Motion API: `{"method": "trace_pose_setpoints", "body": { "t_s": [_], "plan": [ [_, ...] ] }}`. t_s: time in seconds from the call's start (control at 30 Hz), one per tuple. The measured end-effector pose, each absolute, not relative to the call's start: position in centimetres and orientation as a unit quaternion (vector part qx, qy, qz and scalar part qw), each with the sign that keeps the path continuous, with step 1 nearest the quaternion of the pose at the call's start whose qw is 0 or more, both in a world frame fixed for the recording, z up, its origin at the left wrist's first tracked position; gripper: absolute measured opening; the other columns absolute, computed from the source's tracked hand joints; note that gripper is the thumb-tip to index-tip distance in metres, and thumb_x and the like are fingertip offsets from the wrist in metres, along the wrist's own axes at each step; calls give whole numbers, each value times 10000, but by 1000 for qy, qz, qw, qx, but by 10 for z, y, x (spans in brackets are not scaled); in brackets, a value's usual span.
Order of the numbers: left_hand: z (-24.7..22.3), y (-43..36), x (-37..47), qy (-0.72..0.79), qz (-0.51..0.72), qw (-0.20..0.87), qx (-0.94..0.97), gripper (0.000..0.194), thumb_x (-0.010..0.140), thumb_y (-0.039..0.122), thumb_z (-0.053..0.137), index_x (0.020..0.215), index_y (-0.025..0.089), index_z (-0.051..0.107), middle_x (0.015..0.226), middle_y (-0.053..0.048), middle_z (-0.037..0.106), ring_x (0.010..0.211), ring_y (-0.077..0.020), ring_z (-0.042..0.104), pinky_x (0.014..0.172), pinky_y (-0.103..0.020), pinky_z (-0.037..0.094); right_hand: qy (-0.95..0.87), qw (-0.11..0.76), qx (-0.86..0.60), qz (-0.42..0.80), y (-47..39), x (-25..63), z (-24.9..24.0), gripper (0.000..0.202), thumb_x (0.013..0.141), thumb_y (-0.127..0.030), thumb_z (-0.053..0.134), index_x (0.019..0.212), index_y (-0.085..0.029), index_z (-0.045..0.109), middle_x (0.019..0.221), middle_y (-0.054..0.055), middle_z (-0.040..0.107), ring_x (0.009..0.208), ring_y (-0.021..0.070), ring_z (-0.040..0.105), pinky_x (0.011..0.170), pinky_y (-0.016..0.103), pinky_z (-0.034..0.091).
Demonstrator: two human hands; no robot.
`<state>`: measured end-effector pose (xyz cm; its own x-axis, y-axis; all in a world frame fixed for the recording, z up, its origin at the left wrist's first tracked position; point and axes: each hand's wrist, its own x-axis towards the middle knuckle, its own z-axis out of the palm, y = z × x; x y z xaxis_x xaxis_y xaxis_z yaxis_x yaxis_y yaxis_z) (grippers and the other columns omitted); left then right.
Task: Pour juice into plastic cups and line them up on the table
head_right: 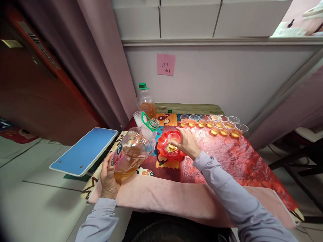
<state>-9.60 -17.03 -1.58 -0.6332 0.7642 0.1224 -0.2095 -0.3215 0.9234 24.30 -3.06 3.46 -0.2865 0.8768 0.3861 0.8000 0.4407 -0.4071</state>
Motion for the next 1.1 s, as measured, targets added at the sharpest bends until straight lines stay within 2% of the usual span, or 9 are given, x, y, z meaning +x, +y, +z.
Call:
{"method": "trace_pose_setpoints", "body": {
  "t_s": [0.07, 0.13, 0.27, 0.5, 0.67, 0.8, 0.87, 1.0, 1.1],
  "plan": [
    [-14, -170, -96, 490, 759, 324, 280, 922, 629, 665, 958, 1406, 242, 697, 1584, -133, 625, 1489, -365, 555, 1202, -406, 475, -809, 216, -543, 68, -29, 233, 42, 787, 897, -652, 800, 1482, -156, 622, 1458, 235, 709, 1351, 423, 668, 1182, 624, 442],
    [-14, -170, -97, 497, 755, 328, 275, 923, 618, 668, 958, 1402, 256, 696, 1580, -118, 632, 1493, -379, 548, 1227, -454, 454, -811, 148, -562, 70, -27, 225, 50, 745, 900, -634, 812, 1448, -159, 641, 1417, 238, 730, 1334, 427, 677, 1208, 655, 387],
    [-11, -168, -98, 512, 744, 337, 267, 960, 586, 699, 957, 1404, 273, 690, 1605, -105, 616, 1541, -425, 480, 1283, -572, 358, -806, 97, -580, 65, -22, 218, 62, 635, 881, -604, 846, 1337, -186, 701, 1281, 209, 790, 1225, 412, 726, 1217, 656, 353],
    [0, -168, -93, 521, 739, 337, 261, 1022, 522, 743, 964, 1383, 262, 699, 1526, -87, 670, 1499, -389, 527, 1219, -429, 466, -800, 84, -591, 58, -13, 218, 65, 580, 838, -628, 871, 1192, -184, 751, 1195, 205, 802, 1161, 403, 734, 1240, 665, 319],
    [-4, -164, -98, 540, 733, 325, 255, 1100, 414, 775, 970, 1352, 264, 708, 1394, -72, 727, 1340, -386, 649, 1171, -535, 522, -804, 103, -583, 57, -12, 218, 60, 602, 823, -643, 882, 1154, -154, 761, 1262, 228, 758, 1193, 413, 710, 1220, 666, 356],
    [-11, -161, -104, 543, 727, 325, 266, 1065, 440, 764, 967, 1356, 283, 715, 1375, -64, 732, 1336, -392, 653, 1191, -591, 496, -806, 140, -571, 62, -8, 224, 57, 606, 831, -662, 870, 1174, -175, 757, 1402, 211, 704, 1322, 407, 641, 1271, 709, 260],
    [-13, -161, -106, 542, 726, 323, 273, 1047, 464, 762, 961, 1368, 293, 715, 1392, -66, 727, 1368, -410, 633, 1215, -622, 462, -797, 185, -568, 86, -3, 233, 57, 607, 832, -665, 864, 1183, -181, 757, 1437, 196, 692, 1338, 397, 634, 1256, 693, 299],
    [-13, -162, -106, 539, 724, 335, 269, 1064, 467, 753, 964, 1406, 325, 707, 1450, -62, 708, 1440, -458, 574, 1250, -699, 370, -753, 269, -586, 130, 15, 270, 55, 590, 829, -680, 842, 1127, -176, 770, 1315, 179, 745, 1210, 361, 699, 1132, 598, 465],
    [-11, -162, -105, 541, 724, 339, 260, 1077, 433, 762, 965, 1390, 334, 719, 1454, -63, 707, 1454, -482, 557, 1251, -720, 349, -729, 285, -617, 79, 33, 308, 52, 589, 818, -714, 825, 1086, -192, 777, 1398, 192, 709, 1257, 379, 670, 1152, 631, 435]
  ]
}}
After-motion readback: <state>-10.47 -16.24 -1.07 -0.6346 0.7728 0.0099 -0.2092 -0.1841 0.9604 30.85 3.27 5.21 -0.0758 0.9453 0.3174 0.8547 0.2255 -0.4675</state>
